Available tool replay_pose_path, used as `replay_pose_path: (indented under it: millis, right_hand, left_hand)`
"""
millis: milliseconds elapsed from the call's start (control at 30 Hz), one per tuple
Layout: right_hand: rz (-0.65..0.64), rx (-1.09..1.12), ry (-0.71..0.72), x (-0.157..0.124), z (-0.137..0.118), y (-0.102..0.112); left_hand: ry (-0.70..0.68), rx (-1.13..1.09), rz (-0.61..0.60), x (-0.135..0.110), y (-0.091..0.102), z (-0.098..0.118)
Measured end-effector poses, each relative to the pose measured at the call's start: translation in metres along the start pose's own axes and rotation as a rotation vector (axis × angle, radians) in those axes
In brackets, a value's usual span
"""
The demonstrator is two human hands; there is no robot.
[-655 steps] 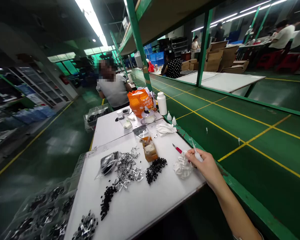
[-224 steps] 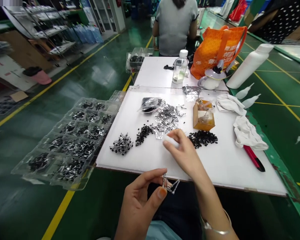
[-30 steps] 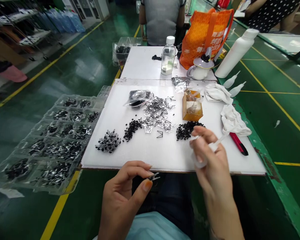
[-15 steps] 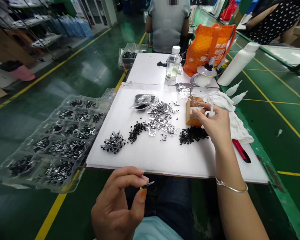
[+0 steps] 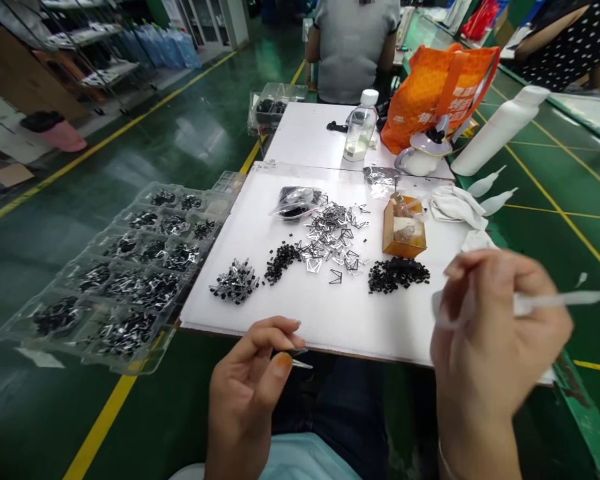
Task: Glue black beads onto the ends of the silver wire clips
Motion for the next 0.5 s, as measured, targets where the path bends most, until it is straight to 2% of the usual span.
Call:
replay_pose_path:
  millis: [67, 167, 333, 500]
  right_hand:
    - [-0.145, 0.195, -0.147, -0.028, -0.017, 0.001]
    - [-0.219, 0.277, -0.235, -0.053, -0.025, 0.004]
    - [-0.236, 0.252, -0.195, -0.057, -0.019, 0.005]
    - [-0.242, 0.225, -0.148, -0.061, -0.023, 0.005]
  left_hand:
    - [0.131, -0.09, -0.026, 0.001, -0.002, -0.003]
    - [0.188, -0.162, -0.03, 0.002, -0.004, -0.004]
    - [0.215, -0.181, -0.012, 0.001, -0.005, -0.005]
    - [0.215, -0.179, -0.006, 0.001, -0.006, -0.005]
Point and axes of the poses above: each hand's wrist, its own x-axis towards the middle knuckle, its own y-axis out of the back of the hand, z = x × y, the point moved 1 cm from there along x, towards the middle knuckle, and after that the axes turned 3 degrees about -z, right-handed, at the moved point
